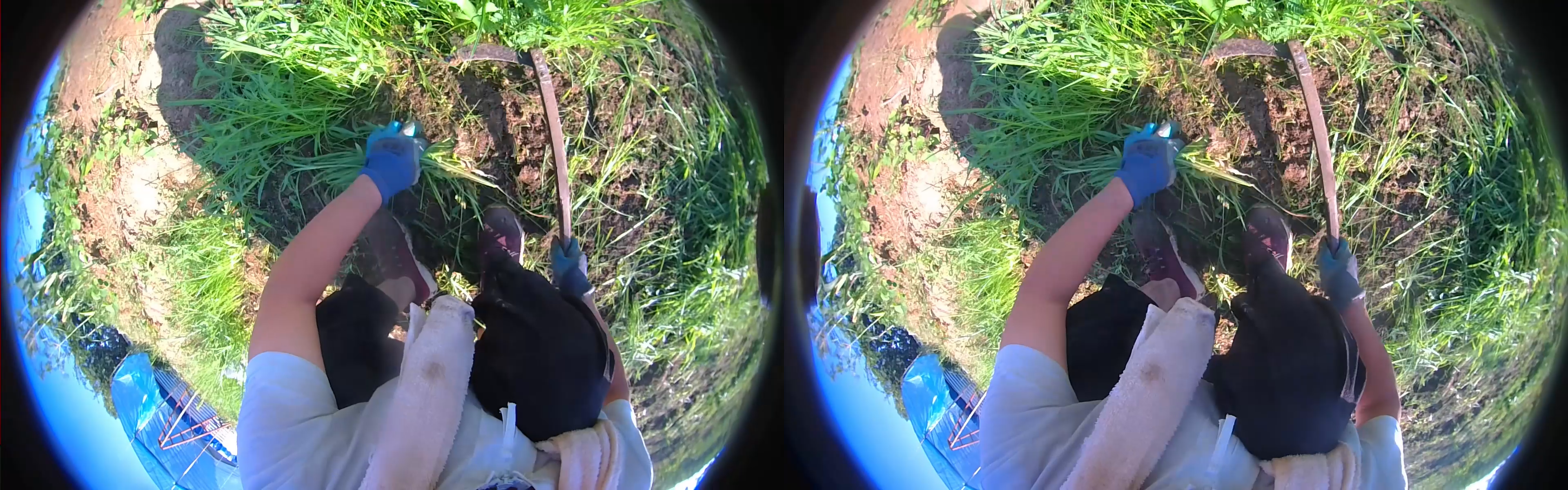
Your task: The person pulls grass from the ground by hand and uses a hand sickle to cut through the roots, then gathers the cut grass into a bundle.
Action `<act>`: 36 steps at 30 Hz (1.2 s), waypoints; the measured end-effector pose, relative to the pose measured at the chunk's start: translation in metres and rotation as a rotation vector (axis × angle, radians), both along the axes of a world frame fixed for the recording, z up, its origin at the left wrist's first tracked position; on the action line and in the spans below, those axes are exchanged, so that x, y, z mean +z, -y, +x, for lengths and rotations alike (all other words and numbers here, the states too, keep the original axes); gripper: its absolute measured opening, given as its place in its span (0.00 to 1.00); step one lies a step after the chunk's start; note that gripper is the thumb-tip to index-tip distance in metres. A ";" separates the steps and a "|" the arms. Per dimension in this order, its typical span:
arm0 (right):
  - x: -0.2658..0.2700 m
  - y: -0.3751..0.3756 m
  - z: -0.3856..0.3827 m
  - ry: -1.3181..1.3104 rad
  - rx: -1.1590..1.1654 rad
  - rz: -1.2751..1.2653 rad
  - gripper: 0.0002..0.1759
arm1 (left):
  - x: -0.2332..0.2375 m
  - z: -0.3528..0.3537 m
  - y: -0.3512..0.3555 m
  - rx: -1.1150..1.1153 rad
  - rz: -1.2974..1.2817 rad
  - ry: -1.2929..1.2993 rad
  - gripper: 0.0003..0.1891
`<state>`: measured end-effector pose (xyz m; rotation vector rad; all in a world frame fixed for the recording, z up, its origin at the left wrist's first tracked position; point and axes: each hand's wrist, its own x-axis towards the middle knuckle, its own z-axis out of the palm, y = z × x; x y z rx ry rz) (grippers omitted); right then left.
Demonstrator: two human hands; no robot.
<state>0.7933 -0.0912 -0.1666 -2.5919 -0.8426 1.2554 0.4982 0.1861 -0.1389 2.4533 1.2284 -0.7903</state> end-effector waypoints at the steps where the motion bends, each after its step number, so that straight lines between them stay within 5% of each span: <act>1: 0.008 -0.012 0.000 -0.098 -0.130 0.027 0.19 | -0.010 -0.002 -0.021 0.026 -0.054 -0.166 0.17; 2: 0.004 -0.017 0.003 -0.094 -0.137 0.031 0.19 | 0.006 -0.002 -0.029 -0.193 0.451 0.079 0.17; 6: -0.028 -0.003 0.019 -0.044 -0.086 0.072 0.19 | -0.017 0.005 -0.069 -0.111 0.278 0.039 0.14; 11: 0.017 -0.027 0.005 -0.090 -0.121 -0.029 0.20 | -0.028 0.000 -0.084 -0.049 0.040 0.006 0.16; 16: 0.013 -0.024 0.004 -0.152 -0.177 -0.021 0.19 | -0.024 -0.002 -0.083 -0.141 -0.034 -0.307 0.14; 17: 0.011 -0.023 0.003 -0.195 -0.192 -0.005 0.17 | -0.058 -0.018 -0.091 -0.323 0.002 -0.318 0.13; 18: 0.014 -0.023 0.003 -0.190 -0.197 -0.006 0.17 | -0.113 -0.037 -0.103 -0.119 0.017 -0.142 0.12; 20: 0.026 -0.024 0.003 -0.620 -0.436 0.098 0.14 | -0.215 -0.073 -0.126 0.240 0.026 0.313 0.10; 22: 0.034 -0.027 0.002 -0.699 -0.452 0.060 0.12 | -0.188 -0.082 -0.140 -0.390 0.160 0.132 0.09; 26: 0.034 -0.024 -0.005 -0.630 -0.407 0.050 0.11 | -0.028 -0.064 -0.076 0.607 -0.030 0.539 0.01; 28: 0.023 -0.019 -0.007 -0.468 -0.389 0.155 0.11 | -0.024 -0.089 -0.071 0.762 -0.079 0.600 0.03; 30: 0.020 -0.031 -0.008 -0.430 -0.329 0.158 0.12 | -0.059 -0.142 -0.075 1.077 -0.512 0.749 0.10; 31: 0.020 -0.041 -0.009 -0.390 -0.271 0.163 0.14 | -0.060 -0.145 -0.070 1.075 -0.511 0.752 0.10; 33: 0.025 -0.070 -0.017 -0.236 -0.135 0.108 0.17 | -0.053 -0.148 -0.050 1.040 -0.597 0.856 0.11; 35: 0.010 -0.076 -0.026 -0.248 -0.119 0.082 0.18 | 0.053 -0.109 0.001 0.276 -0.174 0.582 0.17; 36: -0.011 -0.073 -0.027 -0.208 -0.088 0.114 0.19 | 0.038 -0.152 0.013 -0.022 -0.012 0.490 0.19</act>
